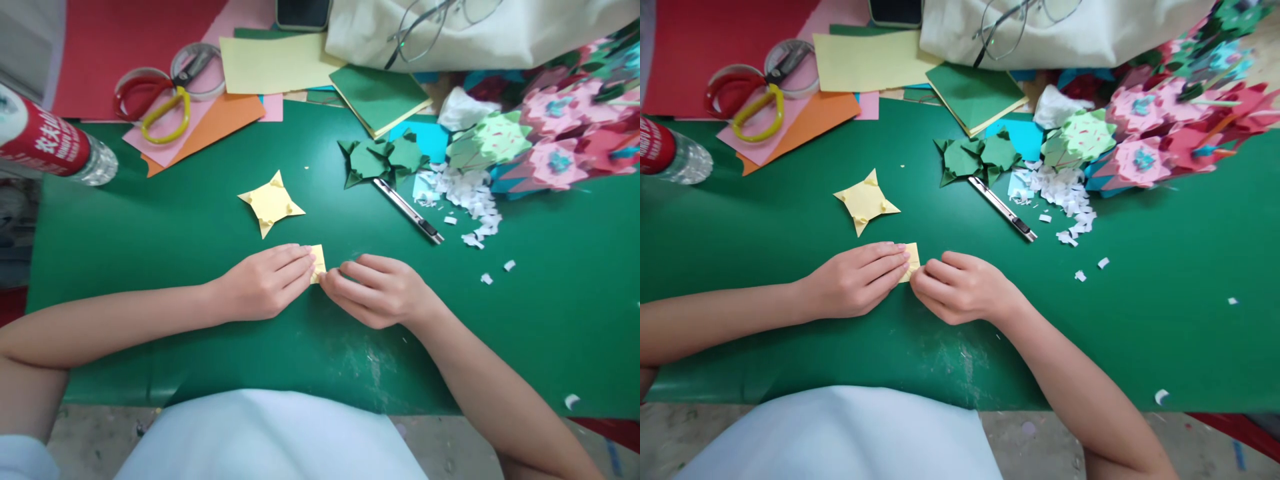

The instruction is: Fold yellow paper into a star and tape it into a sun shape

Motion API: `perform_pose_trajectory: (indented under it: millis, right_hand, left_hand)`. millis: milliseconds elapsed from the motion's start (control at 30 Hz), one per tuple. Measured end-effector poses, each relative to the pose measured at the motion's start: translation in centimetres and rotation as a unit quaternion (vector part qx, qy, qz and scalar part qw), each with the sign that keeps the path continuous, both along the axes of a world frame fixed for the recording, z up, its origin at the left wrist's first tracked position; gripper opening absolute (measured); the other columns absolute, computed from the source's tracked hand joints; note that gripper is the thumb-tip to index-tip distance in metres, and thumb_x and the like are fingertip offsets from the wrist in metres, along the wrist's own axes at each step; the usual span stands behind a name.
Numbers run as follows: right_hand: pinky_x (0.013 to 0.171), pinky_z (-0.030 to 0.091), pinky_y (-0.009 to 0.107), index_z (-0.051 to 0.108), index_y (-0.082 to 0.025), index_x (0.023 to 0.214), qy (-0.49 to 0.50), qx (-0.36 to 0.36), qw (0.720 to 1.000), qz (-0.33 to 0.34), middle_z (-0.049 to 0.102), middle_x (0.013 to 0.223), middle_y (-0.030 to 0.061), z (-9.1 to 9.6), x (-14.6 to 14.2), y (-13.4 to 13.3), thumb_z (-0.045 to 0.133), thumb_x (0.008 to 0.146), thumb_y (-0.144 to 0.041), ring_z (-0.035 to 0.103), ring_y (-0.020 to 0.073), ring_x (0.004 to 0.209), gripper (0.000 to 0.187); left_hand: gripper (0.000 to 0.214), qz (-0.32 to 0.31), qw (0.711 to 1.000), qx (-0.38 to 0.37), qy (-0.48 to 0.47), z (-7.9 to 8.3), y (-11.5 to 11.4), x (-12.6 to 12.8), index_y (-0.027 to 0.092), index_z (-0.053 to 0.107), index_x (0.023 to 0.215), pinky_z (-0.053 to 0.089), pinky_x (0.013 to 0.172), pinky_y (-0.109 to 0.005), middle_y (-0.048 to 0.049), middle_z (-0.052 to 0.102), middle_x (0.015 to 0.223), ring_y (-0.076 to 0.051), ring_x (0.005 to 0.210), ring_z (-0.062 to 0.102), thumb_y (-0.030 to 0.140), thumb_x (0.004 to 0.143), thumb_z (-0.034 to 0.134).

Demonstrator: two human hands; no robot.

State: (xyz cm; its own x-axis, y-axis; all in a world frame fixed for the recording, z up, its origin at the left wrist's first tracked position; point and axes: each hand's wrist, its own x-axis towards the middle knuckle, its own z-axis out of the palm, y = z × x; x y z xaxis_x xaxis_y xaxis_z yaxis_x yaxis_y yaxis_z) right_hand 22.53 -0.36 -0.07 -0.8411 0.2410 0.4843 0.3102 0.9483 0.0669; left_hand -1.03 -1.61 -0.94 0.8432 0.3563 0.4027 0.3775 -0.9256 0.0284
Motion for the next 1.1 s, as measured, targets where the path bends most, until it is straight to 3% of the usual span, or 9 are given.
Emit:
perform_pose_trajectory:
  millis: [233,400,500,633,867,1100]
  right_hand:
    - [0.056,0.035,0.029,0.064,-0.017,0.087,0.021,-0.027,0.999,0.007,0.063,0.070,-0.0031,-0.6,0.5,1.1,0.066,0.088,-0.014,0.052,0.0104,0.071,0.004]
    - [0.057,0.036,0.028,0.066,-0.015,0.093,0.006,-0.036,0.999,0.002,0.062,0.069,-0.0026,-0.8,0.5,0.9,0.067,0.087,-0.014,0.051,0.0111,0.071,0.006]
    - [0.057,0.036,0.027,0.066,-0.016,0.086,0.002,-0.046,0.999,-0.008,0.058,0.066,-0.0028,-0.8,0.2,0.7,0.068,0.086,-0.015,0.049,0.0107,0.069,0.002]
    - [0.059,0.037,0.026,0.062,-0.017,0.074,-0.005,-0.075,0.997,-0.019,0.056,0.066,-0.0023,-0.6,-0.2,0.6,0.066,0.088,-0.020,0.046,0.0110,0.069,0.015]
    - [0.057,0.037,0.026,0.060,-0.017,0.064,0.010,-0.080,0.997,-0.017,0.051,0.058,-0.0026,-0.2,-0.5,0.7,0.069,0.085,-0.018,0.042,0.0116,0.064,0.023]
    - [0.055,0.034,0.026,0.061,-0.019,0.066,0.015,-0.078,0.997,-0.012,0.048,0.054,-0.0041,-0.2,0.0,0.8,0.066,0.087,-0.019,0.041,0.0112,0.061,0.021]
  left_hand:
    - [0.023,0.002,1.000,0.014,0.008,0.3,-0.1,0.1,-0.001,0.065,0.109,0.062,0.096,-0.039,-0.0183,0.072,0.114,-0.028,0.108,0.070,0.009,0.091,0.057]
    - [0.024,0.012,1.000,0.002,-0.001,0.0,-0.2,0.1,0.000,0.065,0.111,0.061,0.097,-0.039,-0.0176,0.071,0.115,-0.027,0.110,0.069,0.011,0.090,0.059]
    - [0.024,0.015,1.000,-0.001,-0.005,-0.1,-0.2,0.1,0.001,0.065,0.111,0.062,0.096,-0.038,-0.0164,0.072,0.114,-0.026,0.109,0.069,0.011,0.089,0.061]
    - [0.023,0.015,1.000,0.012,0.009,-0.1,-0.2,0.1,0.003,0.066,0.111,0.061,0.099,-0.037,-0.0145,0.072,0.114,-0.025,0.109,0.070,0.013,0.091,0.060]
    - [0.023,0.006,1.000,0.025,0.004,0.4,-0.1,0.1,-0.001,0.064,0.111,0.060,0.100,-0.036,-0.0195,0.072,0.115,-0.026,0.111,0.070,0.009,0.091,0.057]
    - [0.020,0.003,1.000,0.026,0.009,0.8,0.0,0.1,0.001,0.066,0.105,0.061,0.099,-0.036,-0.0195,0.072,0.113,-0.026,0.109,0.071,0.008,0.093,0.052]
